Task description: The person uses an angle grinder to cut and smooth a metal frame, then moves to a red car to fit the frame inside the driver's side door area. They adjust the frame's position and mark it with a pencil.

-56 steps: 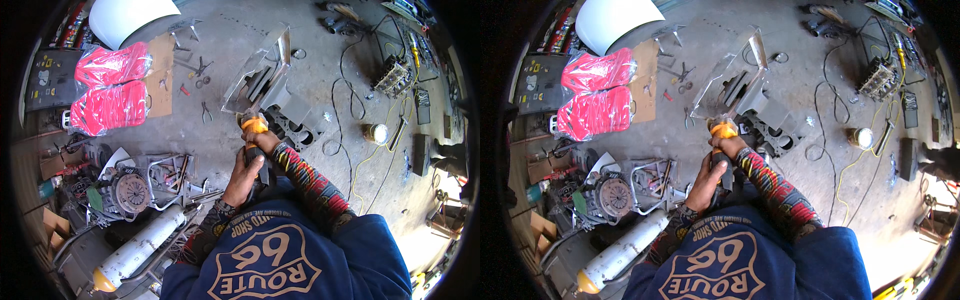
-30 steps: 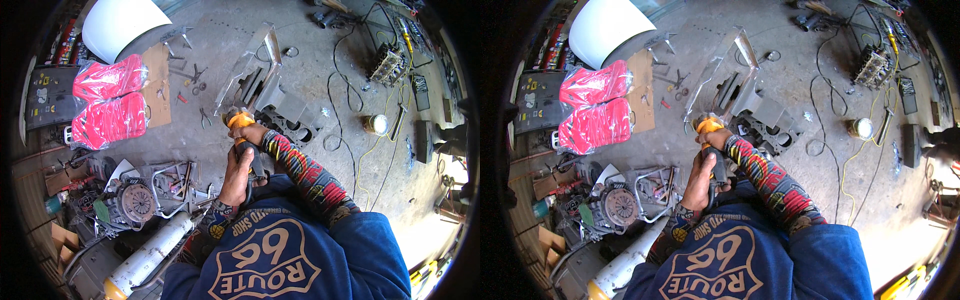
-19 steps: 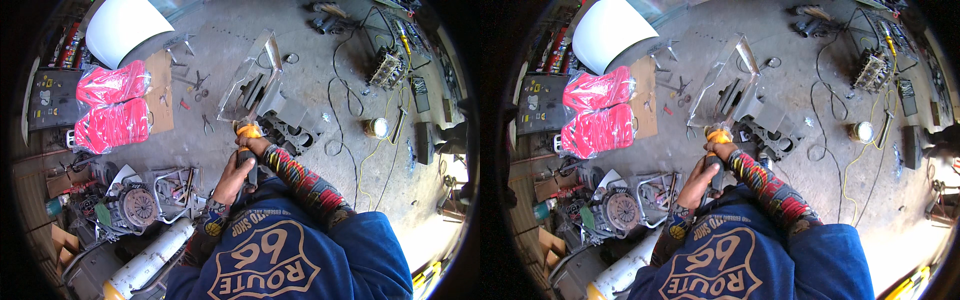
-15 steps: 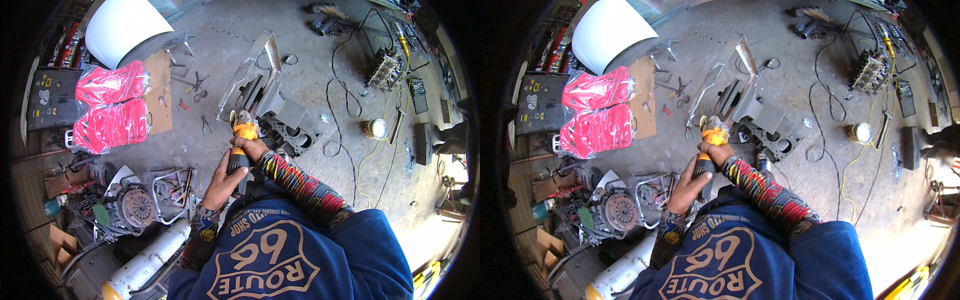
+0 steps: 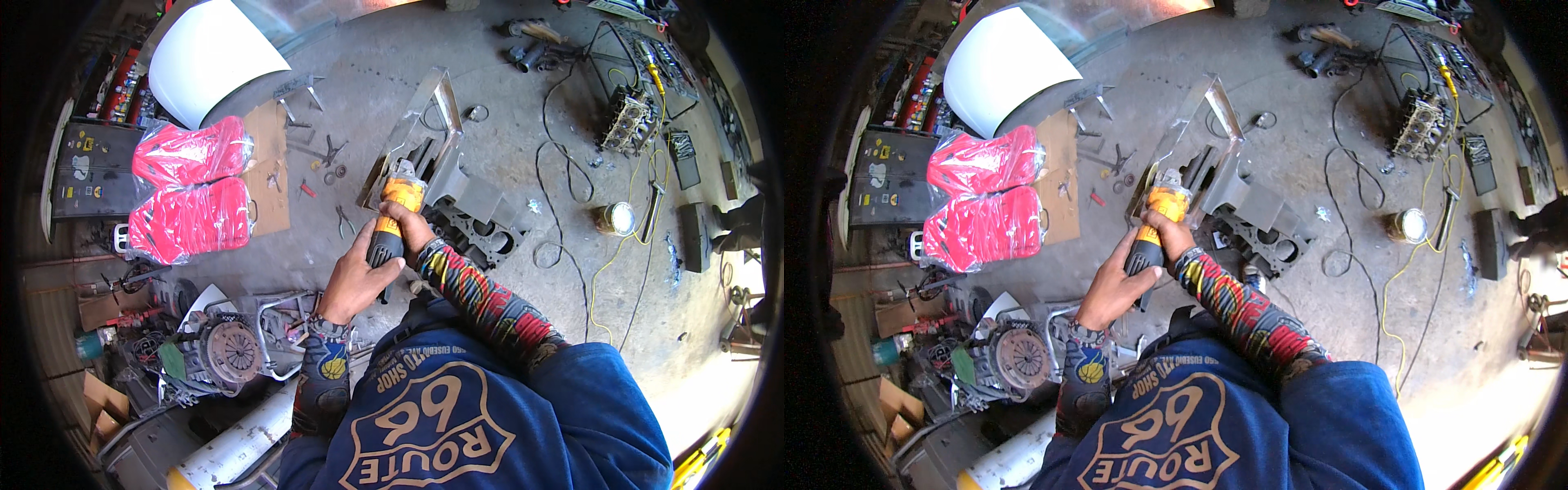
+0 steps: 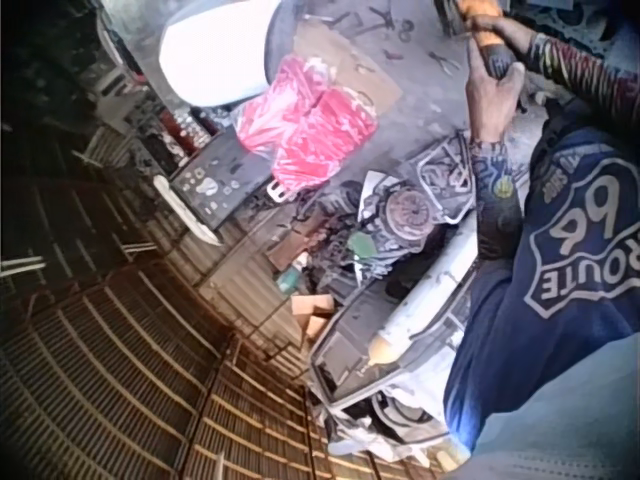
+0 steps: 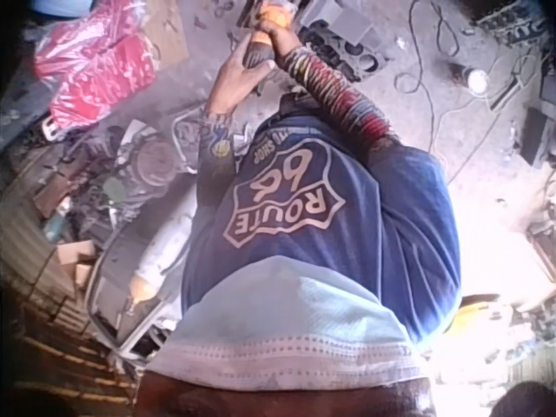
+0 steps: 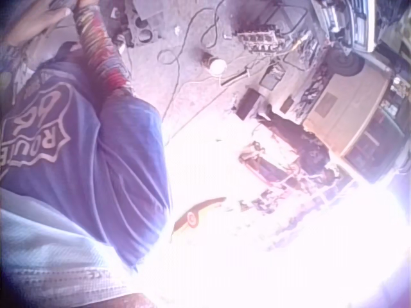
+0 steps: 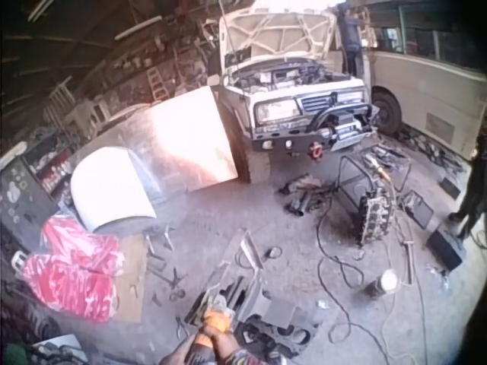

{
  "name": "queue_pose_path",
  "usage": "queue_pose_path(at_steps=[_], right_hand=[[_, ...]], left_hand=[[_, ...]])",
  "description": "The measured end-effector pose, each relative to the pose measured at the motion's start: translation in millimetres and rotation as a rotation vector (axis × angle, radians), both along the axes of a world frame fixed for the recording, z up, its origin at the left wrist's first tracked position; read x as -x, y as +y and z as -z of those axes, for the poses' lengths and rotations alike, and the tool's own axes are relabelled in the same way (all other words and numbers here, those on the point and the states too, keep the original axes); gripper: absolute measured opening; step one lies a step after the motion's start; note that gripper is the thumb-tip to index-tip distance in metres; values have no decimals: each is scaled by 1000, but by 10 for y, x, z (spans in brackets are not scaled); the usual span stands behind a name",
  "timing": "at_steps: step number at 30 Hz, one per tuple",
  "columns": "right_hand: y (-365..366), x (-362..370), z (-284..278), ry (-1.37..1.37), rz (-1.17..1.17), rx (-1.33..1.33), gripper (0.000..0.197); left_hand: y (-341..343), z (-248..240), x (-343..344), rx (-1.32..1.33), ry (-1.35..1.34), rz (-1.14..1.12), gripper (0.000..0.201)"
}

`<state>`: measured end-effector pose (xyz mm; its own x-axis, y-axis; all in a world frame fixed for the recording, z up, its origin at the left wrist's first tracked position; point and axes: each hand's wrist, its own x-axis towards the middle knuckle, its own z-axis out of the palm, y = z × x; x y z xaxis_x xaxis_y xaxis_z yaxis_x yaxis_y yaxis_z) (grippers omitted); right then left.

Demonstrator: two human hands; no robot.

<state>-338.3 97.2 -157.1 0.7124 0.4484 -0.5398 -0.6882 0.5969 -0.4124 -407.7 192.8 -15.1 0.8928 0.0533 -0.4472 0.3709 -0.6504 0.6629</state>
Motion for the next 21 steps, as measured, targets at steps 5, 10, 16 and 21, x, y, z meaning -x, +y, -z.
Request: queue_pose_path(at_steps=[5, 10, 16, 21], right_hand=[[22, -8, 7, -16, -15, 6, 36], [80, 215, -70, 47, -96, -4, 37], [139, 478, -195, 122, -142, -30, 38], [144, 371, -164, 122, -130, 48, 37]], left_hand=[[-33, -147, -32, -3, 118, -55, 83], [31, -209, 157, -131, 103, 11, 88], [122, -230, 479, -29, 103, -55, 88], [153, -139, 353, 50, -30, -7, 88]])
